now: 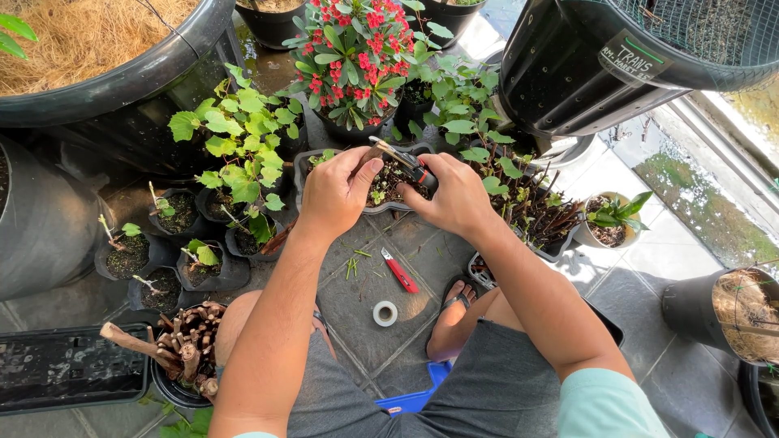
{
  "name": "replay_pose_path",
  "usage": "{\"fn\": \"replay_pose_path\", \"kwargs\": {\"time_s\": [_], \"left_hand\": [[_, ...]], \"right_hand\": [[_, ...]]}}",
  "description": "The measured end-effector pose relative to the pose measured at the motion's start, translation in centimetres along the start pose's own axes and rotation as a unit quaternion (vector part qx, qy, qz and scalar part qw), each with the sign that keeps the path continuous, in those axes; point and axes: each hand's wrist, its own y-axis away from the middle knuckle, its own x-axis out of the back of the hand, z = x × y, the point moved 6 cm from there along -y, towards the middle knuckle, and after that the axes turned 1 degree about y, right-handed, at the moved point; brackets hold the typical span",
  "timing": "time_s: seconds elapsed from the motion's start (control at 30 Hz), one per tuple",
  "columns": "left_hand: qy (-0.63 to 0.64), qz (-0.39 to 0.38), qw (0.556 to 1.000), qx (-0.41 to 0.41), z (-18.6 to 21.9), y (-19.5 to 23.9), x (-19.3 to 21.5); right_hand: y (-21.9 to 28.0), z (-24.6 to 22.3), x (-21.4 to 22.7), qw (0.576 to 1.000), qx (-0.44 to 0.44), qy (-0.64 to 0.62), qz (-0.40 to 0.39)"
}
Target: The person prepares a plant cutting by wrapping the base with tape, cutting a notch into a thicker branch using shears, and inserting the cutting into the notch.
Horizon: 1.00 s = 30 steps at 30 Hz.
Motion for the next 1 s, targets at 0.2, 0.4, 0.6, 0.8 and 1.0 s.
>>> {"fn": "replay_pose_path", "kwargs": {"time_s": [0.2, 0.4, 0.6, 0.8, 1.0], "left_hand": [[-0.015, 0.001, 0.998, -0.062, 1.4, 0.6, 0.2], [-0.013, 0.021, 0.996, -0.087, 1.6, 0.7, -0.2], [-0.008, 0.025, 0.995, -0.093, 2.1, 0.7, -0.1], [-0.003, 0.024, 0.995, -0.095, 2.3, 0.8, 0.1], [0.003, 0.014, 0.995, -0.099, 2.7, 0.6, 0.1]], "right_hand": [[-0.2, 2.5, -2.0, 0.998, 0.05, 0.025, 0.011], [-0.3, 3.4, -2.3, 0.999, 0.039, 0.021, 0.01], [-0.6, 2.8, -1.7, 0.999, 0.05, 0.014, 0.006], [-0.7, 2.2, -1.3, 0.999, 0.04, -0.007, -0.008], [-0.8, 2.5, -1.2, 0.999, 0.037, -0.023, -0.009]]}}
